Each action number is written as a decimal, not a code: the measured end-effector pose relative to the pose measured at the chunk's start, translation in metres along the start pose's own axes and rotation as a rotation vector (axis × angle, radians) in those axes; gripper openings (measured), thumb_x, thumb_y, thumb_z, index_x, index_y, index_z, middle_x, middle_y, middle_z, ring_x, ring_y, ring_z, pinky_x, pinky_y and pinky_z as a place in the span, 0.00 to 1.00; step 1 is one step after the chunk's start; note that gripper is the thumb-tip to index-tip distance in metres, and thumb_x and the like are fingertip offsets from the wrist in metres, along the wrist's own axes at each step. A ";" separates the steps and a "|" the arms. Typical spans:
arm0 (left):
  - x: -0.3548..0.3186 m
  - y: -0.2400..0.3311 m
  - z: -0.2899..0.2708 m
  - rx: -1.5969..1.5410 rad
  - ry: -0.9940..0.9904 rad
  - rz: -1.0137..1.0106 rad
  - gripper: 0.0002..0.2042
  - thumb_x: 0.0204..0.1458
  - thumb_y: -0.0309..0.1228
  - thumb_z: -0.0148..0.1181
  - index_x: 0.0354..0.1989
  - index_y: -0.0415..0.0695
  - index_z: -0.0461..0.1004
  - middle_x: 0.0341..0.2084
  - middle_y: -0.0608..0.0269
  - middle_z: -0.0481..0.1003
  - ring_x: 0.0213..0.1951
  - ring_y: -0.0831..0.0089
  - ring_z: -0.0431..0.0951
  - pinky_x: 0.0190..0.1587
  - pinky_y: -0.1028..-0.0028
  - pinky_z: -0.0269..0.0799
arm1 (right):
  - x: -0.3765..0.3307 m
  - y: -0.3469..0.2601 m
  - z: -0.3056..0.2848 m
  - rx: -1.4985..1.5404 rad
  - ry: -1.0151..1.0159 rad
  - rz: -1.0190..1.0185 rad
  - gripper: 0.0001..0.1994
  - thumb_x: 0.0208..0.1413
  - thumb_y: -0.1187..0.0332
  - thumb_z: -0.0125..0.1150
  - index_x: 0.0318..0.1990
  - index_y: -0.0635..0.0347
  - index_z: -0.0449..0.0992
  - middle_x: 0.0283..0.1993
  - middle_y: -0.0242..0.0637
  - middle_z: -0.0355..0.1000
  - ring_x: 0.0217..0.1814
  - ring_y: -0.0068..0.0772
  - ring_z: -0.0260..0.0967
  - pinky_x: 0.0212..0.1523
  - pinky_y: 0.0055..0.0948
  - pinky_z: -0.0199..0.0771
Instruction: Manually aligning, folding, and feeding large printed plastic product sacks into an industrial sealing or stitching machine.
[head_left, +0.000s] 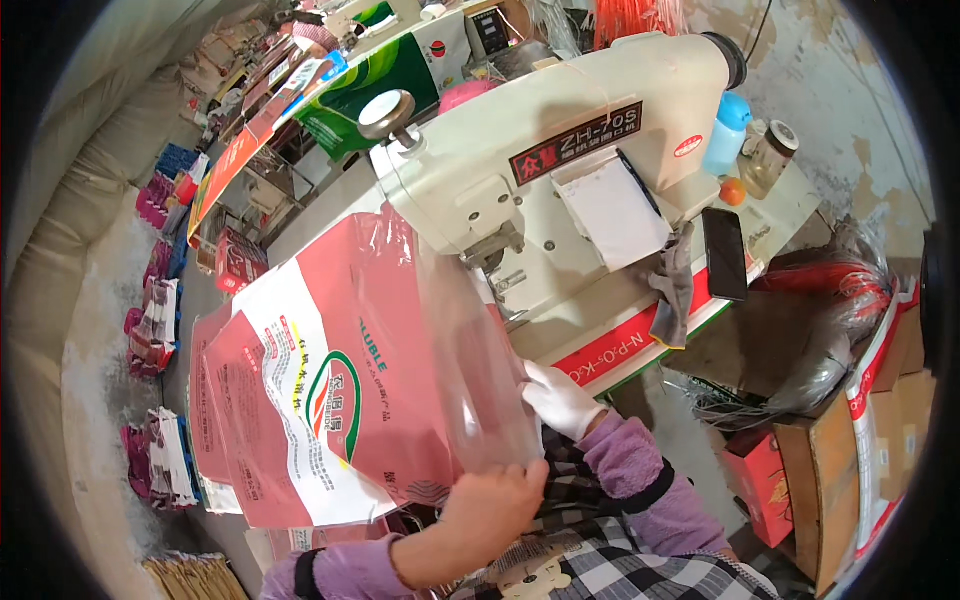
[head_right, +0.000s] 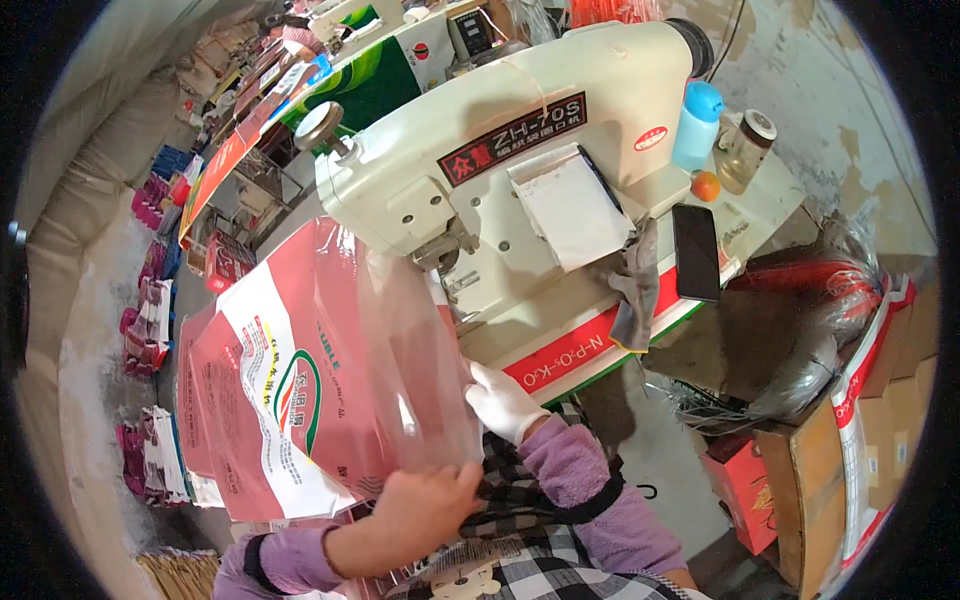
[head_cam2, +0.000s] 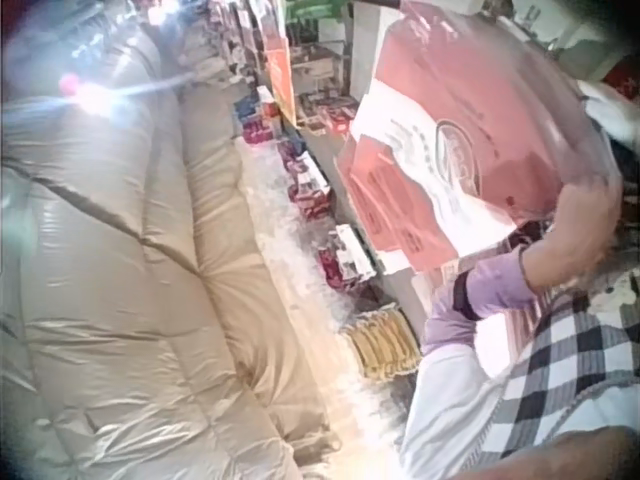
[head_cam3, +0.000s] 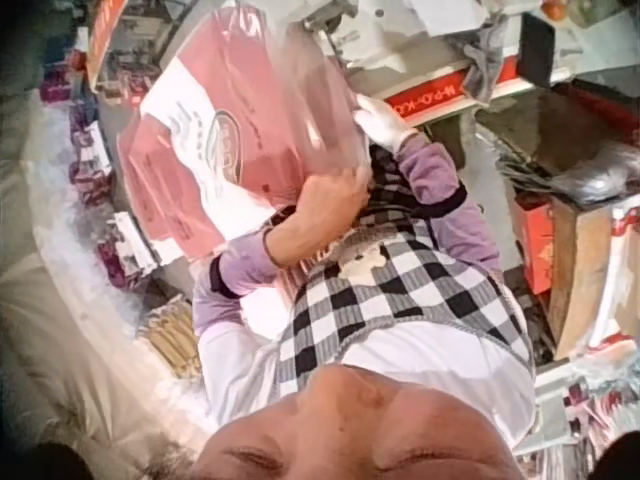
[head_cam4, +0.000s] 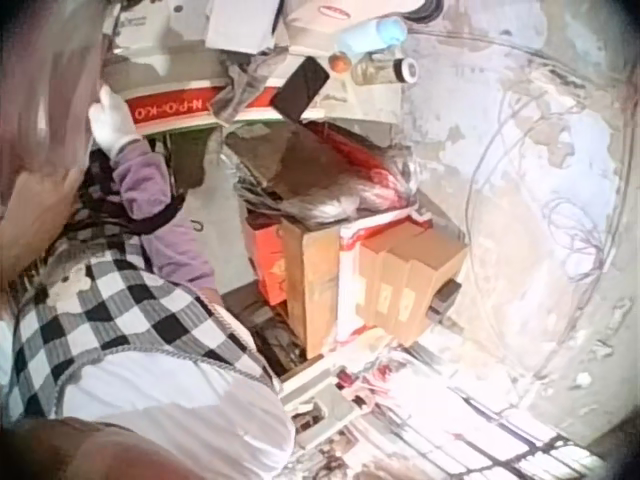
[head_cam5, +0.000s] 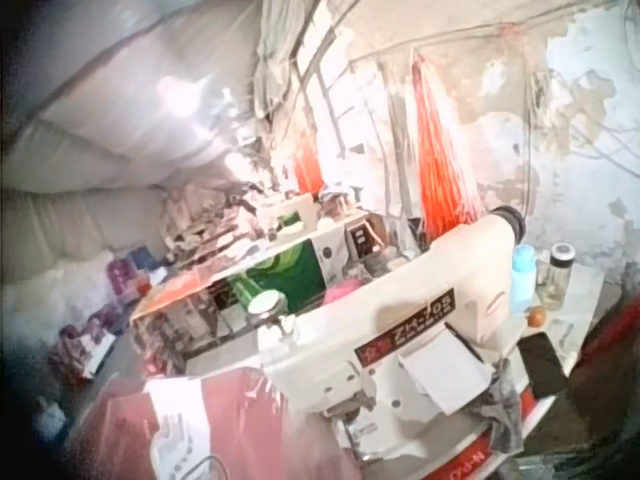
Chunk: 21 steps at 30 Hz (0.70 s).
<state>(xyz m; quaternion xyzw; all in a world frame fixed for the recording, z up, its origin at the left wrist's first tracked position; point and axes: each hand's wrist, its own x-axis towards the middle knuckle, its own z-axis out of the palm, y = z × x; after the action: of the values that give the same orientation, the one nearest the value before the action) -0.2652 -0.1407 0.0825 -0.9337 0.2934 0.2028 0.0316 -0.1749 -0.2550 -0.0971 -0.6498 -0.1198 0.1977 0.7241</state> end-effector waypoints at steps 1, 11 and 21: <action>-0.002 -0.010 -0.006 -0.164 0.016 0.007 0.17 0.50 0.43 0.62 0.37 0.43 0.68 0.24 0.57 0.77 0.27 0.63 0.80 0.25 0.71 0.74 | -0.006 -0.024 0.000 -0.031 0.021 -0.005 0.23 0.58 0.71 0.46 0.62 0.67 0.61 0.53 0.57 0.70 0.56 0.47 0.69 0.56 0.35 0.67; -0.013 -0.101 0.018 -1.378 0.077 -0.338 0.15 0.57 0.31 0.60 0.51 0.41 0.70 0.31 0.67 0.77 0.30 0.78 0.76 0.29 0.74 0.73 | -0.039 -0.060 0.020 0.255 -0.016 0.176 0.15 0.59 0.74 0.47 0.52 0.69 0.69 0.39 0.38 0.74 0.36 0.24 0.73 0.37 0.25 0.74; 0.020 -0.159 0.060 -0.123 0.103 0.480 0.10 0.53 0.28 0.49 0.40 0.38 0.74 0.39 0.53 0.76 0.39 0.61 0.78 0.41 0.66 0.73 | -0.044 -0.057 0.023 0.082 0.115 0.038 0.08 0.57 0.73 0.48 0.36 0.67 0.74 0.26 0.36 0.74 0.20 0.22 0.71 0.21 0.24 0.72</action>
<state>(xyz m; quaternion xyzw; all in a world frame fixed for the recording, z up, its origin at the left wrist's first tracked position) -0.1825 -0.0095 0.0102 -0.8465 0.4950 0.1741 -0.0894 -0.2168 -0.2583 -0.0344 -0.6321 -0.0576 0.1786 0.7518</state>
